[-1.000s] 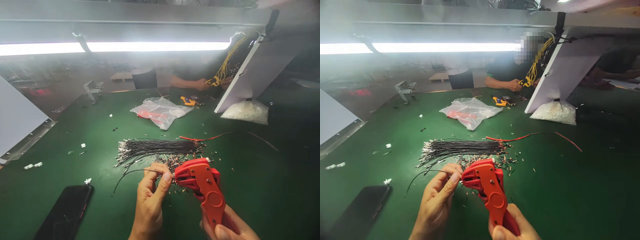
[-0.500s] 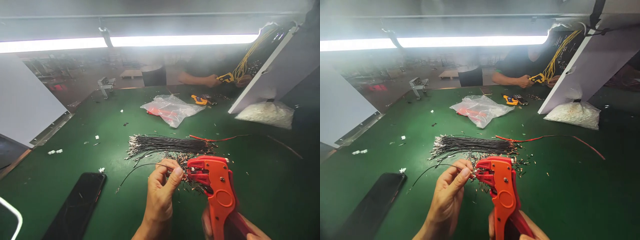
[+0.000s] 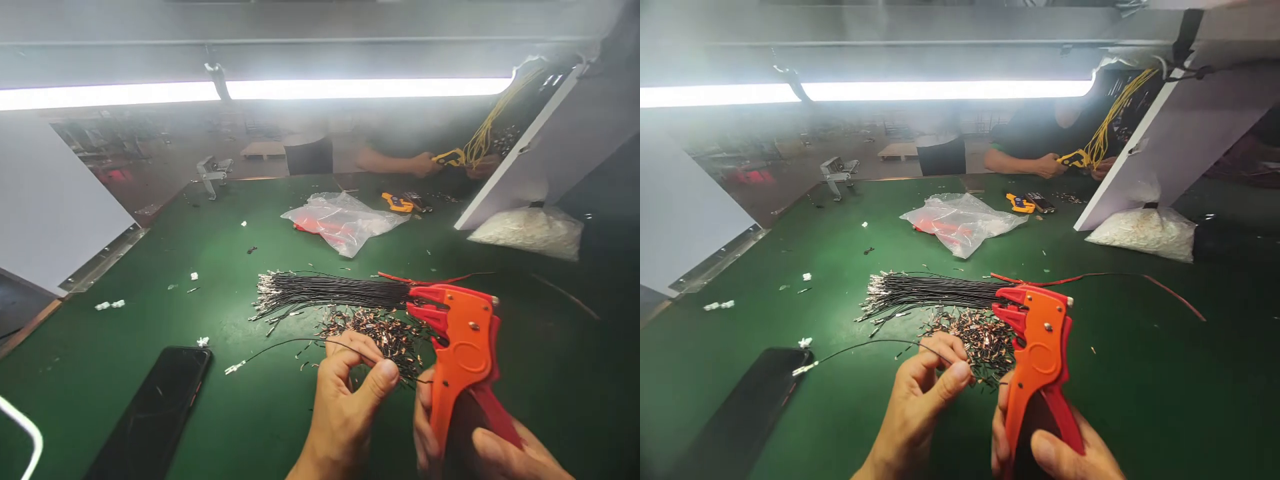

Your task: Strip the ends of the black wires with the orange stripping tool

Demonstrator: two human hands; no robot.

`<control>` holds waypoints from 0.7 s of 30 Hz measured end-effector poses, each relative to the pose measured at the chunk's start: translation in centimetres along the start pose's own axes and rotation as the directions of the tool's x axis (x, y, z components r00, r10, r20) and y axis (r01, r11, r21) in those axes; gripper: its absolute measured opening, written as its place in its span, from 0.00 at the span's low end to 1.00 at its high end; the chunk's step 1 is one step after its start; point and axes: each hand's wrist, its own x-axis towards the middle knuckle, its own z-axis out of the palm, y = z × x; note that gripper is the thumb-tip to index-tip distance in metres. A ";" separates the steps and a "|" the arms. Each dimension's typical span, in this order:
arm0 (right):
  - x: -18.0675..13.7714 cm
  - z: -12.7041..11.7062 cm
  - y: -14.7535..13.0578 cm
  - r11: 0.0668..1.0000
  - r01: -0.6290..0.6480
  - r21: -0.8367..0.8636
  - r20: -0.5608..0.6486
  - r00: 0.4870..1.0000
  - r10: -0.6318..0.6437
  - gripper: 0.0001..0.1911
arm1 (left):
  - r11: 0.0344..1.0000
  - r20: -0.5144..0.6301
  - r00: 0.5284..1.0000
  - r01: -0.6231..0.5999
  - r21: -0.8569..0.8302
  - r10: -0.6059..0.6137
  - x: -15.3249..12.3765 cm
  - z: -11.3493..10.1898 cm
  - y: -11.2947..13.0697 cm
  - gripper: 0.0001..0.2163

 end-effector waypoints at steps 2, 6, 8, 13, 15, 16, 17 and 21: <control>0.2 0.0 0.2 0.993 0.008 0.118 -0.040 0.999 -0.003 0.19 | 0.999 0.007 1.000 0.004 0.049 -0.005 -0.2 0.2 -0.4 0.17; 0.9 0.5 -0.1 0.972 0.077 0.221 -0.117 0.992 -0.052 0.17 | 0.993 -0.012 1.000 0.020 0.116 -0.019 -0.2 0.3 -1.0 0.17; 1.2 0.6 -0.4 0.963 0.122 0.240 -0.148 0.985 -0.088 0.16 | 0.988 0.022 0.999 0.021 0.156 -0.025 -0.1 0.2 -1.3 0.16; 1.2 0.4 -0.5 0.968 0.185 0.170 -0.184 0.971 -0.153 0.15 | 0.966 0.147 0.984 0.057 0.252 -0.096 0.1 -0.3 -1.6 0.14; 1.2 0.2 -0.4 0.973 0.194 0.122 -0.176 0.969 -0.172 0.15 | 0.964 0.130 0.986 0.064 0.260 -0.100 0.1 -0.1 -1.5 0.14; 1.2 0.2 -0.3 0.974 0.206 0.098 -0.166 0.968 -0.188 0.15 | 0.965 0.119 0.988 0.064 0.256 -0.097 0.1 0.0 -1.4 0.14; 1.2 0.2 -0.2 0.974 0.214 0.076 -0.153 0.968 -0.201 0.15 | 0.966 0.111 0.990 0.062 0.249 -0.092 0.1 0.1 -1.4 0.14; 1.4 0.5 -0.3 0.976 0.215 0.031 -0.158 0.965 -0.207 0.16 | 0.978 0.044 0.997 0.057 0.202 -0.067 -0.1 0.6 -1.2 0.14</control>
